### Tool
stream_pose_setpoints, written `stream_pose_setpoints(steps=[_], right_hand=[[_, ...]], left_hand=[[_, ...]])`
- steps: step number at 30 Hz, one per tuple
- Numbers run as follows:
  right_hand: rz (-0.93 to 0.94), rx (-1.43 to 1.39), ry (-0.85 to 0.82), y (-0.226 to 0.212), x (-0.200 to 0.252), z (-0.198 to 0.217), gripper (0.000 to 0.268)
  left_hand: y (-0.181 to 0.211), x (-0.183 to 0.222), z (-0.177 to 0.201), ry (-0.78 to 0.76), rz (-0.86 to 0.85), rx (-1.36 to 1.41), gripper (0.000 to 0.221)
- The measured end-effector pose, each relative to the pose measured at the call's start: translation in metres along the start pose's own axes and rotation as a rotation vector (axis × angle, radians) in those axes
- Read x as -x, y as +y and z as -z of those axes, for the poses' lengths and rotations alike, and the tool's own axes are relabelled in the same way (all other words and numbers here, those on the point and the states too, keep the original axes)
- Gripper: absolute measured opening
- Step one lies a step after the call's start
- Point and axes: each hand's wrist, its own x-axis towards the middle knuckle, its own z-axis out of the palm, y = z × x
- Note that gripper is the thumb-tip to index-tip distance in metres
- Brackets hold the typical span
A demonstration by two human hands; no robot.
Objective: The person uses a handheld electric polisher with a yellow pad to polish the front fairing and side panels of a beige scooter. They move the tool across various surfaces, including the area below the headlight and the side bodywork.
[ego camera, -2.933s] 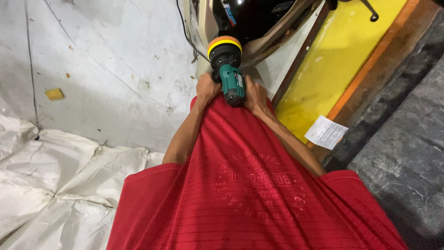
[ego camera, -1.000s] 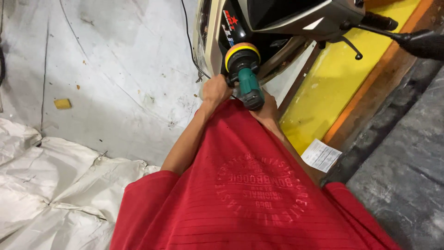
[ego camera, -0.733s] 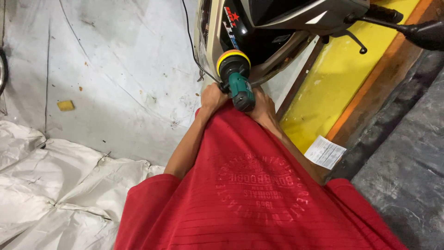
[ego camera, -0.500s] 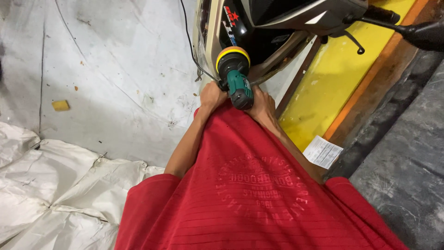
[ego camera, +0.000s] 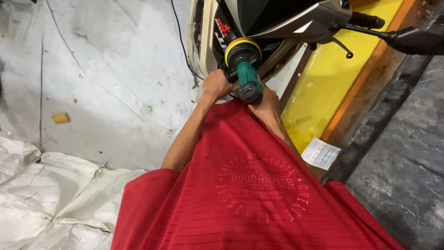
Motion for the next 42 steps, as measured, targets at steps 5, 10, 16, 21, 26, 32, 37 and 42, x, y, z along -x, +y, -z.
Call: stream_pose_setpoints(steps=[5,10,16,21,26,32,37,42], right_hand=[[-0.080,-0.014,-0.045,0.010,0.003,-0.002,0.050],[0.044,-0.068,-0.047,0.011,0.006,-0.006,0.062],[0.069,0.138,-0.105,-0.041,-0.002,0.010,0.052],[0.104,0.057,-0.008,-0.049,-0.012,0.024,0.046],[0.020,0.123,-0.068,-0.045,-0.006,0.014,0.044],[0.041,0.200,-0.163,-0.037,0.003,-0.005,0.046],[0.115,0.249,-0.167,-0.036,0.002,-0.016,0.040],[0.070,0.290,-0.155,-0.043,0.004,-0.008,0.041]], left_hand=[[0.006,0.003,-0.005,-0.059,0.023,-0.051,0.058],[-0.014,0.010,-0.017,-0.091,0.072,-0.052,0.054],[-0.026,0.010,-0.001,-0.019,0.034,0.103,0.040],[-0.003,0.000,0.021,0.020,0.077,0.089,0.045],[-0.015,0.002,0.005,-0.010,0.054,0.082,0.042],[-0.030,0.028,0.003,-0.111,0.121,0.110,0.047],[-0.051,0.031,-0.012,-0.166,0.189,0.191,0.045],[-0.045,0.026,-0.011,-0.118,0.156,0.142,0.050]])
